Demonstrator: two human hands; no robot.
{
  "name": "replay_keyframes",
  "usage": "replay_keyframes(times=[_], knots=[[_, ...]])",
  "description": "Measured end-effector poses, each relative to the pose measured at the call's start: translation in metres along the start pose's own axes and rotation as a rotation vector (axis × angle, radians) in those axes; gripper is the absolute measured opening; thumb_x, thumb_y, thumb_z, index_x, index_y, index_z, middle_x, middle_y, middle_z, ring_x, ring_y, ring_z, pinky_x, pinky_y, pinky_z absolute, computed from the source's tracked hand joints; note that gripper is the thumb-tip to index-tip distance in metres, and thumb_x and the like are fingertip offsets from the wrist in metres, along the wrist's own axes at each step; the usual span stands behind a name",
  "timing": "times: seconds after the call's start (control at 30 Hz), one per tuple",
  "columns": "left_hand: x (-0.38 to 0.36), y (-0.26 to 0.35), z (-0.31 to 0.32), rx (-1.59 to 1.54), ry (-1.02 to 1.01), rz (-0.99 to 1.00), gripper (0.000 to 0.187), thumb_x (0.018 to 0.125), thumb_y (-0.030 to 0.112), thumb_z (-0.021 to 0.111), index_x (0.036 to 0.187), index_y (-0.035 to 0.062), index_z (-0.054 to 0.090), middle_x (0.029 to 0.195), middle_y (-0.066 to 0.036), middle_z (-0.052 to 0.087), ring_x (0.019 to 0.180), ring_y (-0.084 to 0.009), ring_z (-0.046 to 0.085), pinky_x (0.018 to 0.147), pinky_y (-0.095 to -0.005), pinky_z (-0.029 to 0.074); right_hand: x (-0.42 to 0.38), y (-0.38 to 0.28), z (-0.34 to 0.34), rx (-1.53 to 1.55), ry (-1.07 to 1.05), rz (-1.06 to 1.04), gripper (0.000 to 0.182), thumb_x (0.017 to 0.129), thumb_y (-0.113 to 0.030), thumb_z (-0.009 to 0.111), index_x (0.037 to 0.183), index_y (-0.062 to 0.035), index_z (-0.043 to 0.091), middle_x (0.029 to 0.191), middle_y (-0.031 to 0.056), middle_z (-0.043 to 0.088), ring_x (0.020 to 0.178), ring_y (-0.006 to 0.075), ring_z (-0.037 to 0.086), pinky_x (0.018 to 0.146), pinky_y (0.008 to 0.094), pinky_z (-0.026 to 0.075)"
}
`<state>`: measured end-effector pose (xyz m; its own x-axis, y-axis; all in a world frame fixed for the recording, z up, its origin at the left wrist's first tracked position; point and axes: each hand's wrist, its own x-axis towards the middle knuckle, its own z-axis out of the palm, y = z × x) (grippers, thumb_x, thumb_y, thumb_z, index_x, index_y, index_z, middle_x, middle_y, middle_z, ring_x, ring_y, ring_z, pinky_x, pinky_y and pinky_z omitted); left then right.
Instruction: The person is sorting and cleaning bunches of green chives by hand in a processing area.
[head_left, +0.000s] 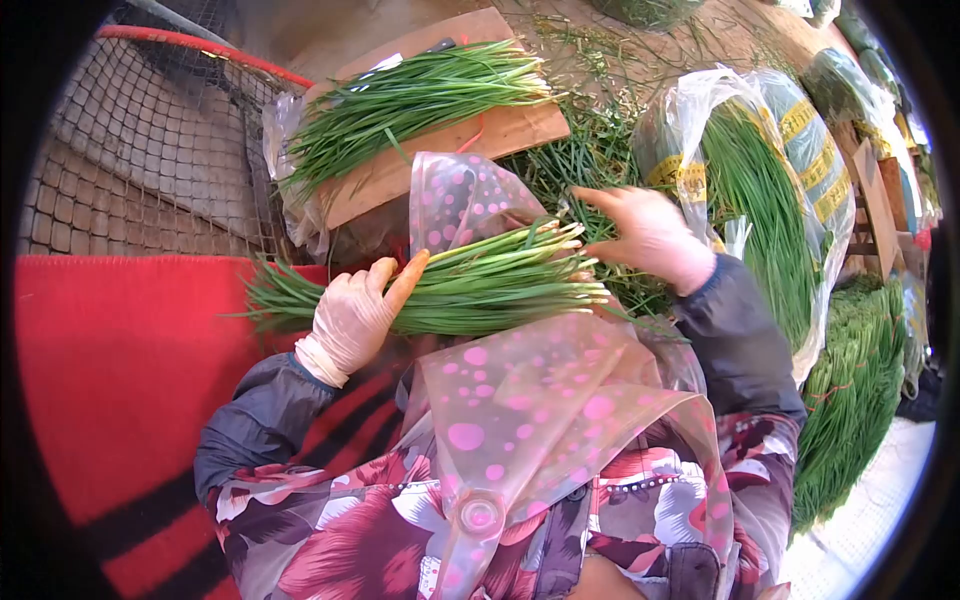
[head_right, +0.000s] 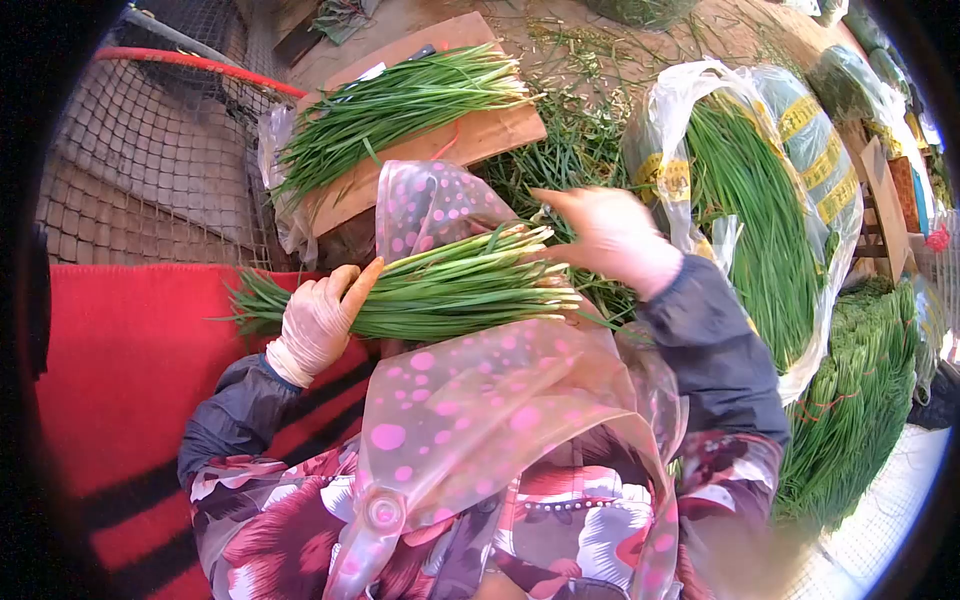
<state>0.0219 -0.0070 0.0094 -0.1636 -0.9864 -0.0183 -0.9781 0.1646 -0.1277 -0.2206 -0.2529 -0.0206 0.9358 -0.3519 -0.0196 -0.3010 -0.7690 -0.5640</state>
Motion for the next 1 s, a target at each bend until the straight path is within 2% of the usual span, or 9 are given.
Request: replay_keyframes(times=[0.03,0.1,0.17,0.33,0.43,0.6,0.77,0.83,1.0], knots=[[0.002,-0.001,-0.004,0.010,0.002,-0.001,0.063,0.076,0.006,0.055,0.138,0.0102,0.049,0.104,-0.007,0.057,0.072,-0.0196,0.059,0.062,-0.0324,0.047,0.018,-0.002,0.024,0.179,0.165,-0.219,0.079,0.074,-0.040,0.076,0.140,-0.0101,0.045,0.108,0.0162,0.068,0.096,0.0333,0.065,0.085,0.0391,0.051],[0.011,0.001,-0.013,0.020,0.079,0.077,0.061,0.076,0.007,0.056,0.137,0.0105,0.049,0.107,-0.008,0.058,0.071,-0.0191,0.060,0.061,-0.0320,0.047,0.043,-0.022,0.043,0.278,-0.012,-0.236,0.066,0.074,-0.038,0.076,0.131,-0.0104,0.057,0.109,0.0160,0.068,0.098,0.0314,0.065,0.087,0.0366,0.049],[0.014,-0.003,-0.016,0.030,0.096,0.086,0.060,0.077,0.008,0.057,0.136,0.0104,0.050,0.108,-0.008,0.058,0.071,-0.0189,0.060,0.061,-0.0319,0.047,0.044,-0.035,0.041,0.485,-0.356,0.024,0.049,0.075,-0.037,0.076,0.114,-0.0086,0.069,0.110,0.0161,0.068,0.100,0.0287,0.065,0.087,0.0351,0.049],[0.017,-0.003,-0.003,0.022,0.141,0.051,0.064,0.078,0.012,0.057,0.140,0.0154,0.046,0.109,-0.010,0.057,0.066,-0.0162,0.058,0.060,-0.0300,0.048,0.028,-0.029,0.061,0.956,-0.141,0.192,0.021,0.082,-0.019,0.074,0.096,-0.0037,0.072,0.097,0.0081,0.070,0.094,0.0195,0.065,0.087,0.0314,0.049],[0.018,-0.004,0.000,-0.016,0.122,0.047,0.062,0.076,0.007,0.058,0.137,0.0099,0.049,0.114,-0.011,0.058,0.072,-0.0208,0.061,0.062,-0.0340,0.048,0.030,-0.032,0.084,0.891,0.057,0.143,0.027,0.083,-0.021,0.074,0.103,-0.0030,0.069,0.098,0.0087,0.069,0.094,0.0184,0.064,0.088,0.0303,0.048],[0.021,-0.001,-0.004,-0.031,0.115,0.032,0.065,0.074,0.005,0.059,0.138,0.0101,0.047,0.116,-0.012,0.058,0.073,-0.0221,0.062,0.064,-0.0344,0.049,0.027,-0.045,0.066,0.705,-0.076,0.138,0.029,0.083,-0.013,0.073,0.110,-0.0040,0.067,0.095,0.0056,0.065,0.092,0.0159,0.060,0.085,0.0298,0.048],[0.017,-0.008,0.006,-0.095,0.075,-0.050,0.077,0.071,0.005,0.065,0.143,0.0109,0.040,0.120,-0.015,0.056,0.076,-0.0277,0.064,0.064,-0.0371,0.051,0.031,-0.050,0.084,0.386,0.151,-0.109,0.016,0.089,-0.017,0.065,0.099,-0.0062,0.070,0.084,0.0111,0.067,0.090,0.0229,0.065,0.082,0.0307,0.049],[0.017,-0.009,0.009,-0.358,0.017,-0.181,0.084,0.072,0.005,0.065,0.149,0.0150,0.030,0.117,-0.019,0.057,0.068,-0.0339,0.065,0.058,-0.0421,0.051,0.030,-0.049,0.099,0.827,0.257,0.261,0.015,0.090,-0.016,0.065,0.100,-0.0057,0.069,0.084,0.0093,0.070,0.084,0.0184,0.066,0.078,0.0276,0.050],[0.014,-0.008,0.019,-0.491,-0.127,-0.255,0.094,0.071,0.007,0.068,0.152,0.0173,0.020,0.099,-0.020,0.063,0.067,-0.0371,0.065,0.056,-0.0462,0.050,0.029,-0.039,0.094,1.493,0.385,0.334,0.022,0.097,-0.019,0.059,0.107,-0.0003,0.065,0.084,0.0061,0.069,0.073,0.0103,0.062,0.071,0.0235,0.051]])
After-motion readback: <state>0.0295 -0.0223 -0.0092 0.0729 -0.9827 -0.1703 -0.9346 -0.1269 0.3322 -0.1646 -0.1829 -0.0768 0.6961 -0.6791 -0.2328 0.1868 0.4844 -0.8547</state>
